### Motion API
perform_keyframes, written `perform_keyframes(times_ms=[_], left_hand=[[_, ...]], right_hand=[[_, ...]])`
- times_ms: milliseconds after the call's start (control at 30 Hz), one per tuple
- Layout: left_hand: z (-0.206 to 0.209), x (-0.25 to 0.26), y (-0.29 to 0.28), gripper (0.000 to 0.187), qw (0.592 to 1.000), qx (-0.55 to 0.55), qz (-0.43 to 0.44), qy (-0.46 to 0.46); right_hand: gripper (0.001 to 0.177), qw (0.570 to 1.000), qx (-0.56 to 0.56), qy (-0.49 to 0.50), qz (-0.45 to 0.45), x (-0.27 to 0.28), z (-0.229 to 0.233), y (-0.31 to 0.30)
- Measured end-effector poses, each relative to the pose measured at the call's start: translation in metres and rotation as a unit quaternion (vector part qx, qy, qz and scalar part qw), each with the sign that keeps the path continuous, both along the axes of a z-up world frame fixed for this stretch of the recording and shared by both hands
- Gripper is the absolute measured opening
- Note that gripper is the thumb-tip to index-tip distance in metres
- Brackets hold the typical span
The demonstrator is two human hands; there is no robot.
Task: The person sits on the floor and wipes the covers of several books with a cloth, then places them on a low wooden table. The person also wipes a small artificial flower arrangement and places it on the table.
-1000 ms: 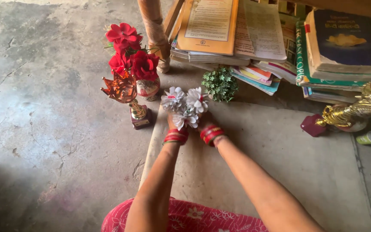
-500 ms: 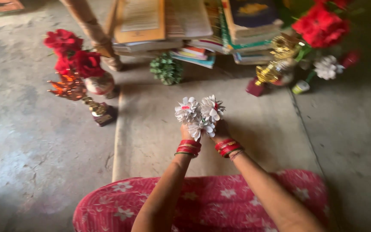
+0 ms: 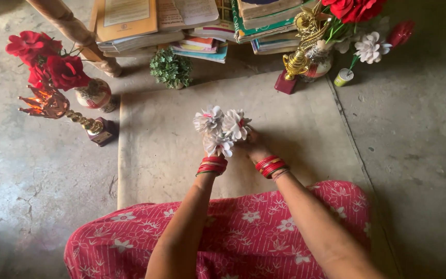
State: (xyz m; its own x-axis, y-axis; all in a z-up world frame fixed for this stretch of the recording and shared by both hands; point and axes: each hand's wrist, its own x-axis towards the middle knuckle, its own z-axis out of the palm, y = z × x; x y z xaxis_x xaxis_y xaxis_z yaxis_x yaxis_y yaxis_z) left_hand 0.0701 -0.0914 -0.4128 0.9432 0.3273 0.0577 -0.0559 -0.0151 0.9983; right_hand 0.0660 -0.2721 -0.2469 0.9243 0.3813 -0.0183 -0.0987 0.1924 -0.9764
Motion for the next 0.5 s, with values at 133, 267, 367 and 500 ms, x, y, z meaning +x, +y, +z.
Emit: perform_keyframes(times_ms=[133, 267, 367, 500], left_hand=[[-0.003, -0.013, 0.023, 0.035, 0.953, 0.256, -0.067, 0.148], [0.022, 0.007, 0.016, 0.034, 0.995, -0.065, -0.064, 0.027], [0.059, 0.02, 0.011, 0.035, 0.991, -0.078, -0.054, -0.091], [0.124, -0.025, 0.038, 0.027, 0.935, 0.353, -0.033, -0.007]], right_hand=[[0.061, 0.99, 0.078, 0.042, -0.111, 0.004, 0.04, -0.014], [0.062, 0.995, 0.047, -0.065, -0.051, -0.004, 0.091, -0.017], [0.048, 0.996, -0.009, -0.091, -0.018, -0.015, 0.116, -0.008], [0.027, 0.996, 0.068, -0.029, -0.055, -0.023, 0.126, -0.009]])
